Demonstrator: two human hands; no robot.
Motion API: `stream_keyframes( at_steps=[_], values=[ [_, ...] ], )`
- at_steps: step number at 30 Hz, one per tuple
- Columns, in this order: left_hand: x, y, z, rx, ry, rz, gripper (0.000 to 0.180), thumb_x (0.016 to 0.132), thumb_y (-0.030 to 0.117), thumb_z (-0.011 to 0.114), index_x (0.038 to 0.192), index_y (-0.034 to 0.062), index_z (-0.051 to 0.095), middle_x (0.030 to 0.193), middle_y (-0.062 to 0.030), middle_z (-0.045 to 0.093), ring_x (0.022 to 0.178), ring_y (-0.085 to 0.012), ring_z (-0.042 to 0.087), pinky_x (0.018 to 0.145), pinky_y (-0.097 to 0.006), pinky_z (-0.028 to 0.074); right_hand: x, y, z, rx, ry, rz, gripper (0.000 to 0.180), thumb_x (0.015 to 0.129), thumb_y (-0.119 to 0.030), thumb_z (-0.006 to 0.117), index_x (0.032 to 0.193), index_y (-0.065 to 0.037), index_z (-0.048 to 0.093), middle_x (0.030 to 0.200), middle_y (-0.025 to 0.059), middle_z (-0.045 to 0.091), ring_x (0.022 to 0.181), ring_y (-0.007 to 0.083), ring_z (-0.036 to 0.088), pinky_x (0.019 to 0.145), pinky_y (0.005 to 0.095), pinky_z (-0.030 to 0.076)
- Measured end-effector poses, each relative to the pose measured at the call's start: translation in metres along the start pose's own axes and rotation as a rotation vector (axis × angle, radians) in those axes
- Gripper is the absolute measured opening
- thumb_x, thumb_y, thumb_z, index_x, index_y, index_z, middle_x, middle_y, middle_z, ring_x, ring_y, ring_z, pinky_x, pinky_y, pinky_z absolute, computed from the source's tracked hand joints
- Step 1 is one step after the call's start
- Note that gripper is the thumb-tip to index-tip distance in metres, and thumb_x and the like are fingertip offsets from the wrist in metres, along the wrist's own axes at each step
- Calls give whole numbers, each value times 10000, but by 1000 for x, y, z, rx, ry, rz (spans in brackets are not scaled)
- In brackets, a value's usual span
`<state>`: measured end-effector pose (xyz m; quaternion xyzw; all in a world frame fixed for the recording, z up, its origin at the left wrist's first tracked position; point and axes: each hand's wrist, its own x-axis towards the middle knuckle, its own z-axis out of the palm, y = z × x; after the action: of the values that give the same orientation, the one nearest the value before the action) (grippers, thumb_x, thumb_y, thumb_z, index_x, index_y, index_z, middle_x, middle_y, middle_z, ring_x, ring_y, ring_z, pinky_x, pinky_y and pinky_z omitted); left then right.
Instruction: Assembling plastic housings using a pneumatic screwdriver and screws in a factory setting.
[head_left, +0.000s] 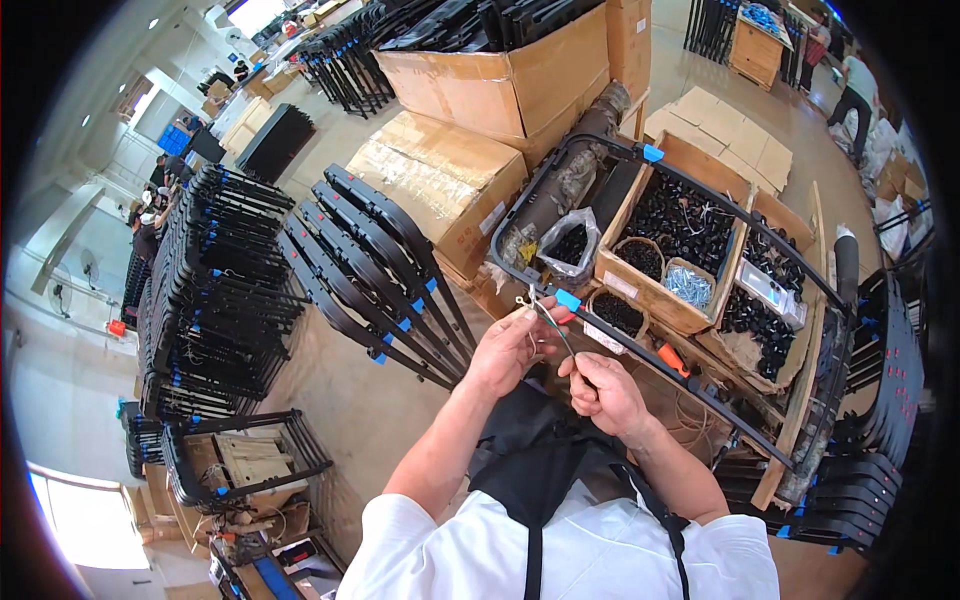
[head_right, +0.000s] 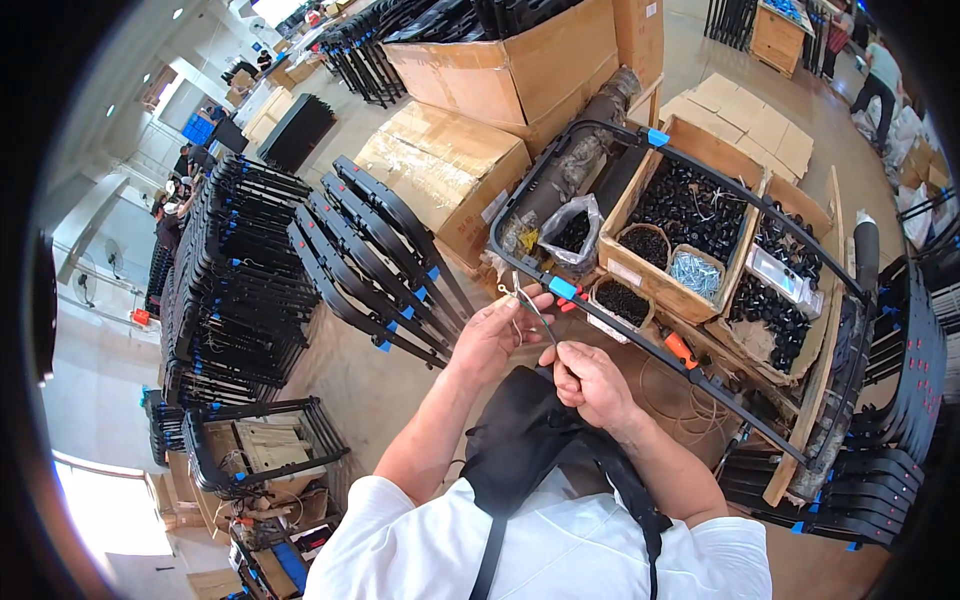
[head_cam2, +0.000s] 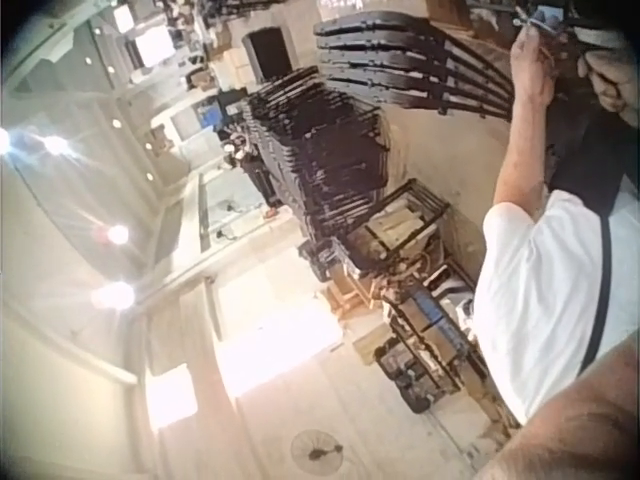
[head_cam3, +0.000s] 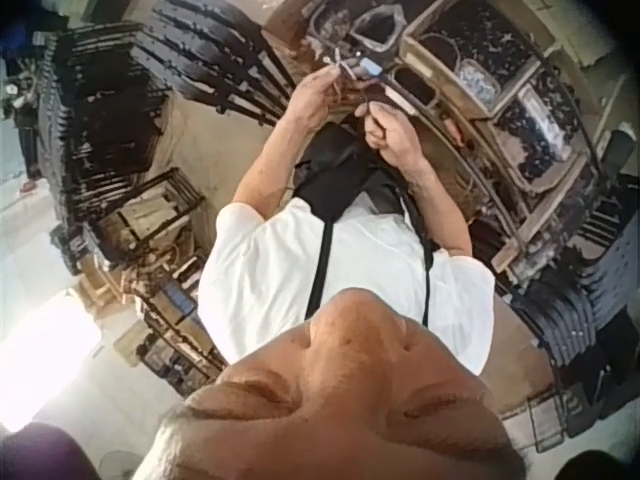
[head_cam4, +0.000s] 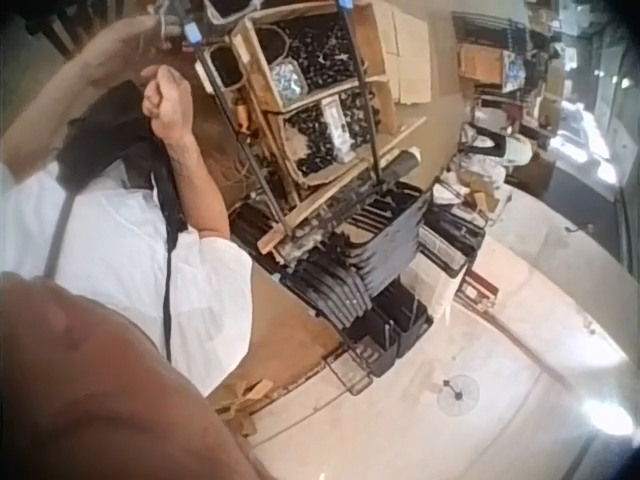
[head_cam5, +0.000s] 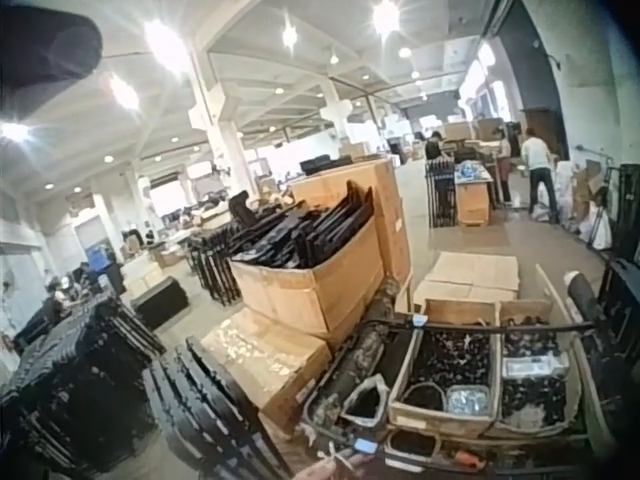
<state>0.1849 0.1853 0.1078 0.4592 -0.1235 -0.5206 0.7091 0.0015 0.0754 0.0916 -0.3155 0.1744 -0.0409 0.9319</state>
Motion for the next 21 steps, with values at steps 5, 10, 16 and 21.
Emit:
stream_keyframes(
  at_steps=[5,10,16,21],
  values=[
    [0,-15,-17,-150,68,-1,396,1091,326,566,1331,17,625,1166,-117,751,1016,-193,711,841,-330,546,5,10,-7,16,-19,94,346,1135,-283,463,1073,9,637,628,-37,434,507,49,337,474,228,282],
    [6,-33,-33,-4,197,50,316,1105,315,560,1247,44,639,1015,-66,751,913,-171,724,761,-290,536,19,25,-10,-83,-11,134,345,1135,-284,465,1069,2,647,641,-46,439,530,40,339,480,222,277],
    [17,-42,-72,-129,94,72,356,1121,284,522,1378,38,543,1141,-98,733,1021,-208,715,849,-337,546,47,44,-19,-111,45,179,343,1137,-288,461,1062,-7,643,645,-50,444,516,37,334,467,222,271],
    [29,-25,-98,-148,-16,8,393,1131,306,489,1404,23,517,1326,-144,673,1206,-255,667,1018,-403,526,80,57,-24,-33,104,237,335,1137,-295,462,1065,-14,628,638,-51,432,490,41,325,453,224,265]
  ],
)
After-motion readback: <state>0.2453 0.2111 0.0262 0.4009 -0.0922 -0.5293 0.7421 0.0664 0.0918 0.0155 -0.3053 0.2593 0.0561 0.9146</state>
